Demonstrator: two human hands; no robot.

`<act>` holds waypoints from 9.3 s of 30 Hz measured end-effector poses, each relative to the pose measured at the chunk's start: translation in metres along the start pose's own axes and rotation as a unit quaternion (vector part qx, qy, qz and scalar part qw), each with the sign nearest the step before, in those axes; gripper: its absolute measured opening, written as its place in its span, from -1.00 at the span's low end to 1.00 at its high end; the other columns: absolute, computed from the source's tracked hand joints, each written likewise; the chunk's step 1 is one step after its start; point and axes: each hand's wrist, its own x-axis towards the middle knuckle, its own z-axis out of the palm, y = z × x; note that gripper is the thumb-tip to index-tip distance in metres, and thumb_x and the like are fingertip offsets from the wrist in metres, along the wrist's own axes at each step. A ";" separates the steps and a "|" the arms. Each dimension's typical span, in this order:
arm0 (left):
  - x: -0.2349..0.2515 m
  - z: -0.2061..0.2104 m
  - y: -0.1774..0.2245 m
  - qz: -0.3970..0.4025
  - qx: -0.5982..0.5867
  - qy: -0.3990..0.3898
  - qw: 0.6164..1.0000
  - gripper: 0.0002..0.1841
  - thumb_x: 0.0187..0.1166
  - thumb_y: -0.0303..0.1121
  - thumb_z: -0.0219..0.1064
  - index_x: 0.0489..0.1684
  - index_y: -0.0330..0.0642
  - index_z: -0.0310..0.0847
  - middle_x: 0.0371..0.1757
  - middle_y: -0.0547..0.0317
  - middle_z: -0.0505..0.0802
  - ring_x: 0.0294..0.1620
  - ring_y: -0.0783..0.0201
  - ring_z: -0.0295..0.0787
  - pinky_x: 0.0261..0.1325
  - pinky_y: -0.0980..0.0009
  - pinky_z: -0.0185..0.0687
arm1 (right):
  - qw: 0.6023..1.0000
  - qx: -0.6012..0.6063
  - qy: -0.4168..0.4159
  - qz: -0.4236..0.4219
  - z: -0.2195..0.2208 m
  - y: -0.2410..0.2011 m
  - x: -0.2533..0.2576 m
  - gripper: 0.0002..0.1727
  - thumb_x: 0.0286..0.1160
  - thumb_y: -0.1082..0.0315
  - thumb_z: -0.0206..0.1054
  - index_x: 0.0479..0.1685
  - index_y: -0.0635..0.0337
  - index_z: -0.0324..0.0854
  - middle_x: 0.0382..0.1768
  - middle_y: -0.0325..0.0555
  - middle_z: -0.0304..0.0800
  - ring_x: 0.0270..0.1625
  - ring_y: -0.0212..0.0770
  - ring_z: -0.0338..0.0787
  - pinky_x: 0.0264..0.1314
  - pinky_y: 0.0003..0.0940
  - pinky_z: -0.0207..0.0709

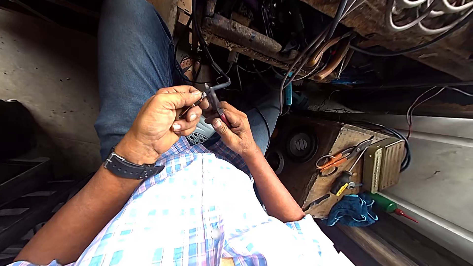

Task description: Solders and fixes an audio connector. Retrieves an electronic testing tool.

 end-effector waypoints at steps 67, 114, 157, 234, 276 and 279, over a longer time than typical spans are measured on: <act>-0.191 -0.116 0.046 0.428 0.596 0.258 0.628 -0.64 0.67 -0.17 0.36 0.30 -0.15 0.69 0.01 0.18 0.84 -0.11 0.42 0.79 -0.03 0.44 0.73 | 0.902 -0.283 -0.166 -0.281 0.070 -0.086 0.130 -0.77 0.61 0.25 0.38 0.05 0.05 0.91 0.08 -0.10 0.93 0.42 0.06 0.68 0.53 0.16 0.33; -0.100 -0.083 0.053 0.481 0.654 0.116 0.573 -0.73 0.64 -0.36 0.16 -0.06 -0.34 0.76 -0.34 0.03 0.70 -0.40 0.25 0.58 -0.37 0.36 0.44 | 0.992 0.012 -0.120 0.025 0.095 -0.104 0.114 -0.86 0.63 0.55 0.30 -0.07 0.51 0.69 -0.43 -0.08 0.75 -0.49 -0.41 0.67 -0.49 -0.53 0.59; -0.084 -0.071 0.050 0.295 0.518 0.095 0.798 -0.86 0.45 -0.40 0.29 -0.28 -0.10 0.81 -0.53 0.44 0.78 -0.65 0.64 0.60 -0.61 0.68 0.54 | 0.997 0.043 -0.068 0.012 0.091 -0.073 0.082 -0.83 0.64 0.59 0.24 0.01 0.57 0.65 -0.29 0.05 0.79 -0.37 -0.28 0.80 -0.35 -0.38 0.79; -0.100 -0.127 0.042 0.315 0.664 0.233 0.637 -0.24 0.36 0.12 0.39 0.53 -0.17 0.51 0.50 -0.12 0.66 0.65 -0.23 0.36 0.65 -0.29 0.13 | 0.817 -0.442 -0.280 -0.244 0.030 -0.087 0.195 -0.65 0.77 0.02 0.22 0.16 -0.10 0.88 -0.43 -0.10 0.75 -0.32 -0.11 0.74 -0.09 -0.09 0.51; -0.068 -0.041 0.055 0.481 0.615 0.084 0.619 -0.76 0.63 -0.21 0.40 -0.17 -0.21 0.84 -0.32 0.16 0.81 -0.34 0.40 0.67 -0.28 0.47 0.54 | 0.973 -0.097 -0.182 -0.099 0.019 -0.109 0.127 -0.83 0.50 0.53 0.41 -0.06 0.51 0.71 -0.20 0.01 0.84 -0.22 -0.38 0.80 -0.16 -0.48 0.74; -0.070 -0.043 0.050 0.476 0.602 0.090 0.635 -0.76 0.62 -0.20 0.42 -0.17 -0.22 0.83 -0.32 0.17 0.81 -0.35 0.44 0.66 -0.30 0.52 0.53 | 0.976 -0.064 -0.186 -0.094 0.015 -0.104 0.125 -0.80 0.51 0.54 0.40 -0.02 0.54 0.73 -0.16 0.03 0.88 -0.19 -0.40 0.82 -0.10 -0.49 0.75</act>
